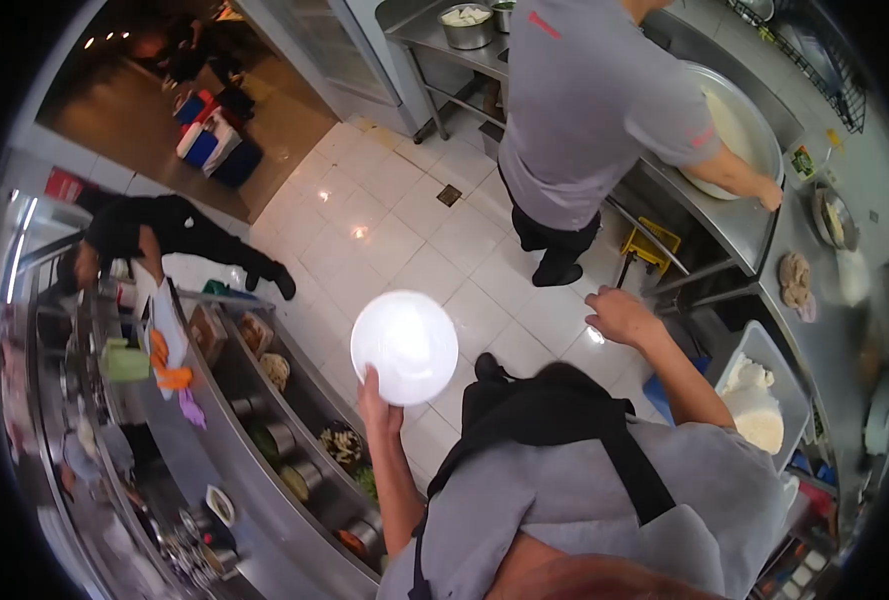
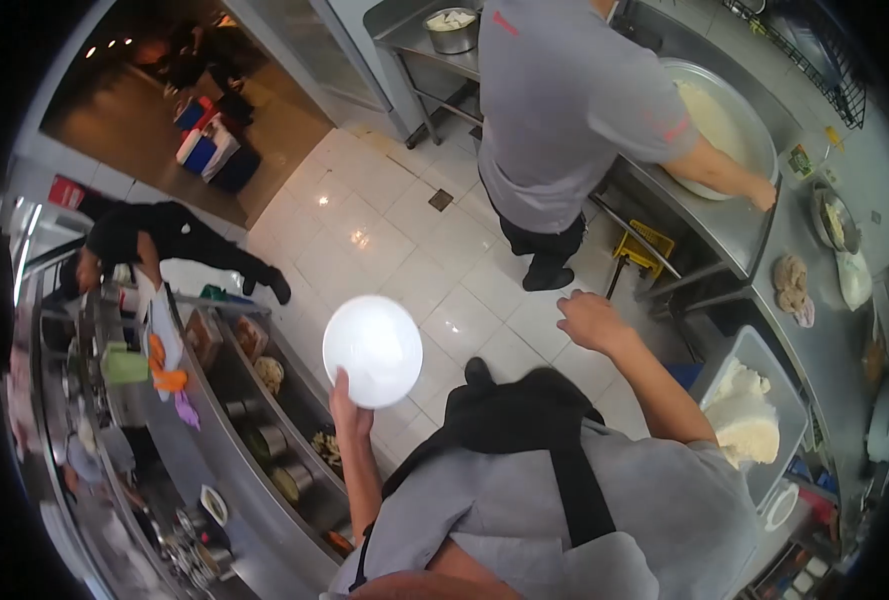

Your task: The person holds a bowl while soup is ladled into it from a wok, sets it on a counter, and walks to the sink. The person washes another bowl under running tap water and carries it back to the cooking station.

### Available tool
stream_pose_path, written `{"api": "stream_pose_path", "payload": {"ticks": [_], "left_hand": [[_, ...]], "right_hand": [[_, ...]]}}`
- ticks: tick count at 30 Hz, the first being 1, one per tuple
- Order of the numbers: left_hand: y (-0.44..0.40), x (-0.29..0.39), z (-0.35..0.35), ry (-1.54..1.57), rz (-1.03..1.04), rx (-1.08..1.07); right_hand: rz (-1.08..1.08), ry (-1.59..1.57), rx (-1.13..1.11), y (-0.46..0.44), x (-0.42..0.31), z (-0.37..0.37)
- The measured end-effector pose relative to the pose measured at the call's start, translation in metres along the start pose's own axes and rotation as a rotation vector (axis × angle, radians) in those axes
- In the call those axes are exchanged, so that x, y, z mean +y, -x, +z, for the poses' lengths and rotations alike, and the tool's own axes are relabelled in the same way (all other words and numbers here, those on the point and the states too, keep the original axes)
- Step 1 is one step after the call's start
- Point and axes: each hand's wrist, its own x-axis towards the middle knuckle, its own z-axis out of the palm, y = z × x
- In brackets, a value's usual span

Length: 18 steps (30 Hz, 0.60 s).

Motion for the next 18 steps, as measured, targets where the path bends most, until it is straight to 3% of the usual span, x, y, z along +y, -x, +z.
{"api": "stream_pose_path", "payload": {"ticks": [8, 13, 18], "left_hand": [[-0.263, 0.129, 0.204, -0.152, -0.075, -0.280], [-0.391, 0.156, 0.250, -0.034, -0.077, -0.387], [-0.477, 0.208, 0.263, -0.155, -0.176, -0.337]], "right_hand": [[-0.024, -0.392, -0.043, -0.131, -0.046, -0.051], [-0.151, -0.484, 0.103, -0.301, -0.057, -0.064], [-0.148, -0.647, 0.200, -0.413, -0.059, -0.132]]}}
